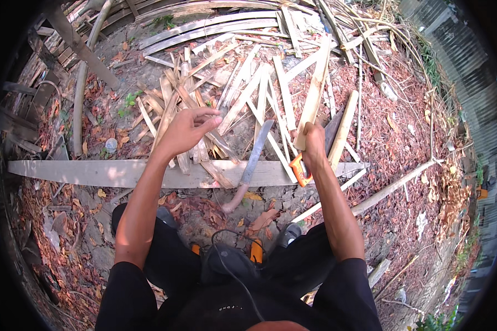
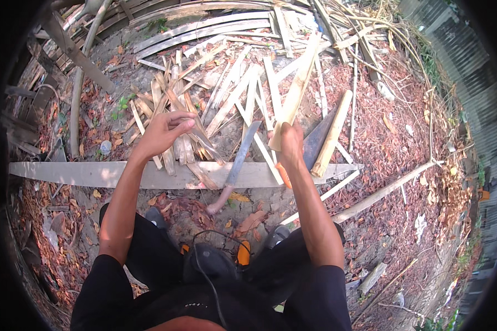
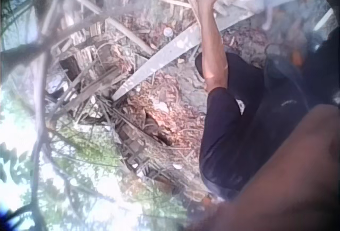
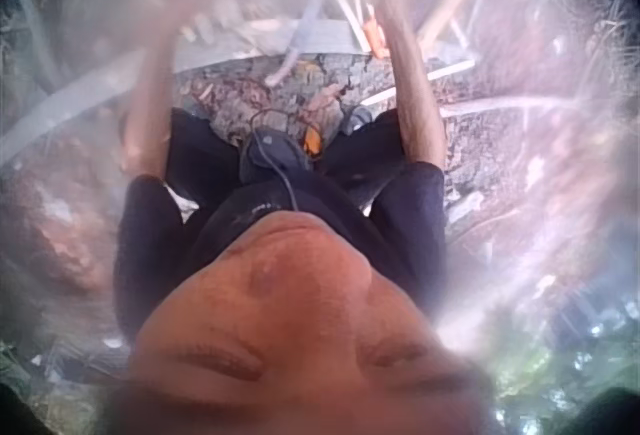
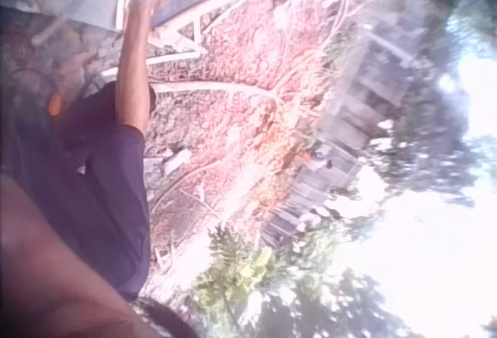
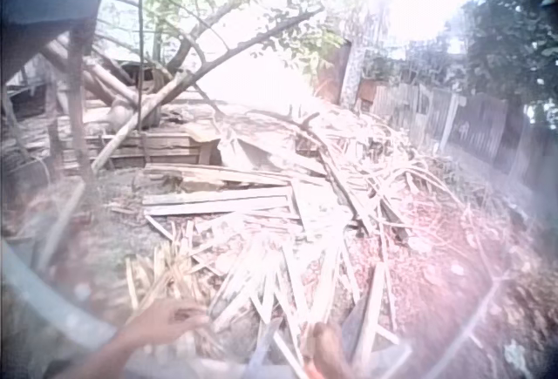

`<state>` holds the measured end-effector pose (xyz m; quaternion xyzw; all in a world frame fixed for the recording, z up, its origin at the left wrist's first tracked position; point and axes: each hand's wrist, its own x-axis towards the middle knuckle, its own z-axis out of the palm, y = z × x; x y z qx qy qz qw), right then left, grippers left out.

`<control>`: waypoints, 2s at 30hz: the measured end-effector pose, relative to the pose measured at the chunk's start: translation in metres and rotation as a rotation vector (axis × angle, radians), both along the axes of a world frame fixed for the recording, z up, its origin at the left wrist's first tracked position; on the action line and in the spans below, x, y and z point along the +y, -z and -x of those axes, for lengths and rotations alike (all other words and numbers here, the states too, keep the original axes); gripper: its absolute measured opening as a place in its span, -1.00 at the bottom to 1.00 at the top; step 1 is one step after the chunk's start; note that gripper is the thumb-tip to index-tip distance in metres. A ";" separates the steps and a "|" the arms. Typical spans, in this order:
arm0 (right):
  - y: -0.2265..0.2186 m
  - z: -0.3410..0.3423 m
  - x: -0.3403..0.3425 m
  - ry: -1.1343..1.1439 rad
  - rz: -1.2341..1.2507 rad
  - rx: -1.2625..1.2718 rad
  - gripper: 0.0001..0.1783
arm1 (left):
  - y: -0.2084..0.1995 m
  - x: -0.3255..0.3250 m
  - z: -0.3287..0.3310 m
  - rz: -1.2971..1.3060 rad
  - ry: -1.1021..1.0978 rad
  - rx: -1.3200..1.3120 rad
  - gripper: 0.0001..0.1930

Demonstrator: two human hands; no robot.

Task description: The person splits bamboo strips into thinner pieces using a machete and a wooden mallet. They position the bamboo on a wooden plank and strike it repeatedly to separate the layers. Later, they use a lighter to singe the edges of the bamboo strips.

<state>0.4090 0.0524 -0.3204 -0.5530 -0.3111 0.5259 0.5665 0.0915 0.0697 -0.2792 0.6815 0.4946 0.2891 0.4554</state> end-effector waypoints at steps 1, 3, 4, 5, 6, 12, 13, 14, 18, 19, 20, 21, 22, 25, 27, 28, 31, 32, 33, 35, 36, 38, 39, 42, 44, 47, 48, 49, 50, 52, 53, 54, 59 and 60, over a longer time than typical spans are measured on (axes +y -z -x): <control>-0.010 0.019 -0.020 -0.113 -0.008 0.067 -0.56 | -0.001 -0.001 0.000 0.022 -0.008 -0.109 -0.54; -0.002 0.046 -0.059 -0.239 0.038 0.163 -0.42 | -0.021 -0.009 -0.011 0.118 -0.035 -0.167 -0.50; 0.003 0.058 -0.072 -0.344 0.020 0.104 -0.39 | -0.024 -0.013 -0.012 0.115 -0.057 -0.215 -0.43; 0.012 0.073 -0.084 -0.348 0.013 0.103 -0.41 | -0.022 -0.017 -0.012 0.120 -0.068 -0.213 -0.42; 0.011 0.087 -0.089 -0.399 0.025 0.064 -0.41 | -0.020 -0.020 -0.011 0.126 -0.081 -0.220 -0.42; 0.020 0.124 -0.111 -0.436 -0.175 -0.095 -0.67 | 0.008 -0.030 0.010 0.249 -0.178 -0.368 -0.61; 0.016 0.127 -0.112 -0.423 -0.164 -0.131 -0.68 | 0.011 -0.034 0.013 0.255 -0.197 -0.385 -0.62; 0.014 0.130 -0.113 -0.408 -0.155 -0.166 -0.68 | 0.014 -0.037 0.016 0.262 -0.214 -0.402 -0.62; 0.016 0.140 -0.123 -0.417 -0.092 -0.286 -0.46 | -0.002 -0.051 0.019 0.287 -0.118 -0.379 -0.63; 0.018 0.143 -0.126 -0.413 -0.068 -0.256 -0.47 | -0.005 -0.053 0.019 0.292 -0.088 -0.342 -0.63; 0.019 0.144 -0.128 -0.408 -0.043 -0.225 -0.48 | -0.006 -0.055 0.019 0.272 -0.083 -0.371 -0.67; 0.021 0.145 -0.128 -0.413 -0.023 -0.197 -0.48 | -0.008 -0.057 0.020 0.246 -0.087 -0.404 -0.70; 0.023 0.145 -0.127 -0.416 -0.023 -0.220 -0.47 | -0.009 -0.058 0.021 0.221 -0.091 -0.437 -0.73; 0.013 0.137 -0.126 -0.512 -0.011 -0.190 -0.47 | -0.015 -0.059 0.020 0.195 -0.060 -0.389 -0.70; 0.011 0.134 -0.126 -0.583 -0.060 -0.269 -0.48 | -0.006 -0.053 0.023 0.164 -0.034 -0.381 -0.66; 0.010 0.134 -0.126 -0.618 -0.084 -0.307 -0.48 | -0.002 -0.052 0.024 0.149 -0.020 -0.375 -0.64; 0.002 0.134 -0.130 -0.656 -0.044 -0.237 -0.49 | -0.006 -0.054 0.022 0.147 -0.020 -0.358 -0.62; 0.002 0.133 -0.131 -0.649 -0.032 -0.211 -0.50 | -0.010 -0.055 0.022 0.154 -0.034 -0.342 -0.61; 0.001 0.133 -0.132 -0.637 -0.020 -0.186 -0.51 | -0.015 -0.058 0.021 0.160 -0.042 -0.325 -0.60; -0.004 0.134 -0.134 -0.597 0.008 -0.187 -0.51 | -0.023 -0.062 0.014 0.201 -0.084 -0.336 -0.59; -0.009 0.135 -0.135 -0.570 0.025 -0.212 -0.51 | -0.025 -0.065 0.010 0.235 -0.119 -0.362 -0.59; -0.005 0.137 -0.133 -0.513 -0.032 -0.251 -0.50 | -0.024 -0.067 0.003 0.260 -0.132 -0.265 -0.58; -0.001 0.135 -0.132 -0.511 -0.051 -0.198 -0.51 | -0.020 -0.069 0.003 0.267 -0.077 -0.234 -0.58; 0.007 0.131 -0.127 -0.553 -0.083 -0.046 -0.56 | -0.003 -0.069 0.002 0.275 0.029 -0.193 -0.60; 0.005 0.129 -0.123 -0.631 -0.010 0.066 -0.56 | -0.001 -0.064 0.004 0.311 0.017 -0.246 -0.60; 0.000 0.118 -0.113 -0.754 0.001 0.089 -0.53 | 0.010 -0.055 0.008 0.350 -0.002 -0.313 -0.62; -0.004 0.118 -0.113 -0.756 -0.009 0.094 -0.53 | 0.011 -0.054 0.007 0.376 0.002 -0.358 -0.63; -0.009 0.118 -0.114 -0.757 -0.018 0.100 -0.53 | 0.013 -0.053 0.006 0.402 0.006 -0.403 -0.64; -0.012 0.117 -0.114 -0.761 -0.014 0.100 -0.52 | 0.013 -0.054 0.005 0.411 0.001 -0.423 -0.65; -0.016 0.112 -0.114 -0.761 -0.009 0.101 -0.51 | 0.009 -0.055 0.000 0.429 0.000 -0.459 -0.67; -0.019 0.109 -0.115 -0.759 -0.017 0.075 -0.51 | 0.010 -0.056 -0.002 0.430 -0.017 -0.488 -0.67; -0.024 0.109 -0.116 -0.762 -0.035 0.050 -0.51 | 0.009 -0.056 -0.002 0.421 -0.038 -0.514 -0.66; -0.052 0.096 -0.115 -0.790 -0.111 0.011 -0.49 | 0.001 -0.052 0.001 0.307 -0.098 -0.601 -0.67; -0.047 0.089 -0.113 -0.783 -0.067 -0.024 -0.53 | -0.001 -0.050 -0.001 0.276 -0.112 -0.599 -0.68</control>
